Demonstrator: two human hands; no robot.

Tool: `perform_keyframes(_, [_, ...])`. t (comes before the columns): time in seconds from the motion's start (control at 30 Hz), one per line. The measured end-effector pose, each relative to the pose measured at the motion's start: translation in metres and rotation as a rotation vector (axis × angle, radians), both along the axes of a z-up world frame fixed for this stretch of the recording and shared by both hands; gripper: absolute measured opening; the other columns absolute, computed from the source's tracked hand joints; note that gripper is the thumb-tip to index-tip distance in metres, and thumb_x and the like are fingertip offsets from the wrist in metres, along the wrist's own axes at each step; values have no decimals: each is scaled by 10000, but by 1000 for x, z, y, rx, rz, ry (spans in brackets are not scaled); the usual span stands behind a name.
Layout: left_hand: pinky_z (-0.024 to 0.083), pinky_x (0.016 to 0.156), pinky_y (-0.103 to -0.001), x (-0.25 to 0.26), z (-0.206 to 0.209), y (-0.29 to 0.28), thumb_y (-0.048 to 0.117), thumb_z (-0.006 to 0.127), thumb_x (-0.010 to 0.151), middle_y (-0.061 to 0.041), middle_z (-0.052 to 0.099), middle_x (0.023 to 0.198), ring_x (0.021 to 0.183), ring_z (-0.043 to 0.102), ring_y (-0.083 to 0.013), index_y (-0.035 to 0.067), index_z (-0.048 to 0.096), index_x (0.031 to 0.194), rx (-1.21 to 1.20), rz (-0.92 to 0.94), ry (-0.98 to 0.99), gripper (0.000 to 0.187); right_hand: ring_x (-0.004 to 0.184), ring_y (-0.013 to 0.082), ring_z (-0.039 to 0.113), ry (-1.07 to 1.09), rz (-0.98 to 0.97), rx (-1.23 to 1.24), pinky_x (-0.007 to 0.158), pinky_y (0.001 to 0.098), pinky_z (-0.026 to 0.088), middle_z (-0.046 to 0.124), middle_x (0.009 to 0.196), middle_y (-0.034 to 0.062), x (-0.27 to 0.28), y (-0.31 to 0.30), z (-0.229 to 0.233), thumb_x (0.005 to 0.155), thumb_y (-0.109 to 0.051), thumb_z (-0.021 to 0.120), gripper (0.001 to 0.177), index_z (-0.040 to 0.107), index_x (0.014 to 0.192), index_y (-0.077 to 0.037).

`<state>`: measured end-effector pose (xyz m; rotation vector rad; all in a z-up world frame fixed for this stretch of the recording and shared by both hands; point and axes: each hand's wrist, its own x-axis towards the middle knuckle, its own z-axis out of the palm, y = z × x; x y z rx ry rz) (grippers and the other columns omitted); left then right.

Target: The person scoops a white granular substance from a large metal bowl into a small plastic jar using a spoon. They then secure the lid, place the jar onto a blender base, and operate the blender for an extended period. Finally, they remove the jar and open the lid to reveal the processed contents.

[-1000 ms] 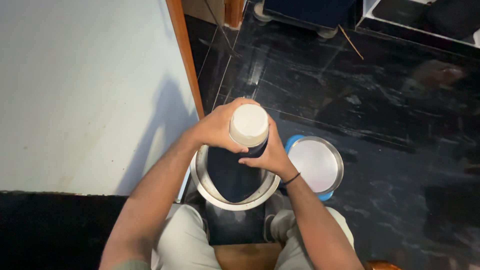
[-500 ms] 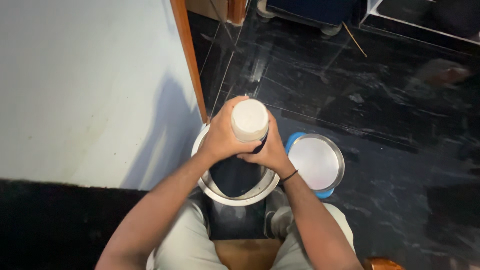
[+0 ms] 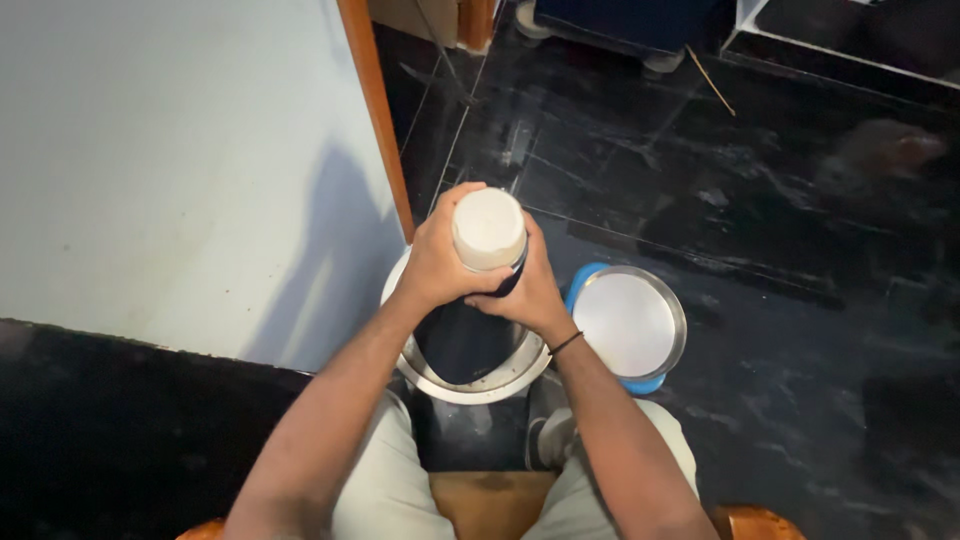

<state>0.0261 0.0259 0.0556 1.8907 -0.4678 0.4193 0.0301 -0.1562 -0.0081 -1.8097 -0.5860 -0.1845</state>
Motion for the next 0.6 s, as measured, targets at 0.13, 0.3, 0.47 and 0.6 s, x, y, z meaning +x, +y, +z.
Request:
perform_keyframes(0.13, [531, 1091, -390, -3, -6, 0, 327, 942, 631, -169, 654, 1357, 1283, 664, -296, 53, 462, 1464, -33, -14, 78, 1000, 1482, 320, 429, 23, 47, 17, 1246, 432, 340, 440, 1548, 190, -1, -1, 7, 563, -248, 1005, 1290, 242, 1573, 0])
perform_keyframes(0.3, [349, 1268, -430, -3, -34, 15, 534, 917, 669, -221, 441, 1635, 1530, 440, -348, 46, 207, 1648, -153, -142, 130, 1305, 1491, 360, 397, -134, -71, -67, 1241, 465, 323, 388, 1575, 241, -12, 8, 29, 565, -272, 1012, 1343, 191, 1586, 21])
perform_keyframes(0.47, [194, 1335, -498, -18, -66, 33, 674, 868, 567, -260, 192, 1778, 1655, 193, -427, 40, 53, 1715, -88, -82, 89, 1543, 1407, 357, 507, -142, -238, -64, 1186, 434, 416, 447, 1501, 267, -17, 22, 50, 562, -330, 1026, 1315, 240, 1554, 28])
perform_keyframes(0.6, [268, 1216, -525, -24, -70, 14, 564, 963, 429, -256, 311, 1633, 1499, 327, -438, 35, 134, 1610, 167, 103, 137, 1536, 1269, 306, 640, -76, -229, -50, 1092, 390, 497, 627, 1344, 211, -10, 29, 61, 577, -328, 990, 1206, 316, 1504, 46])
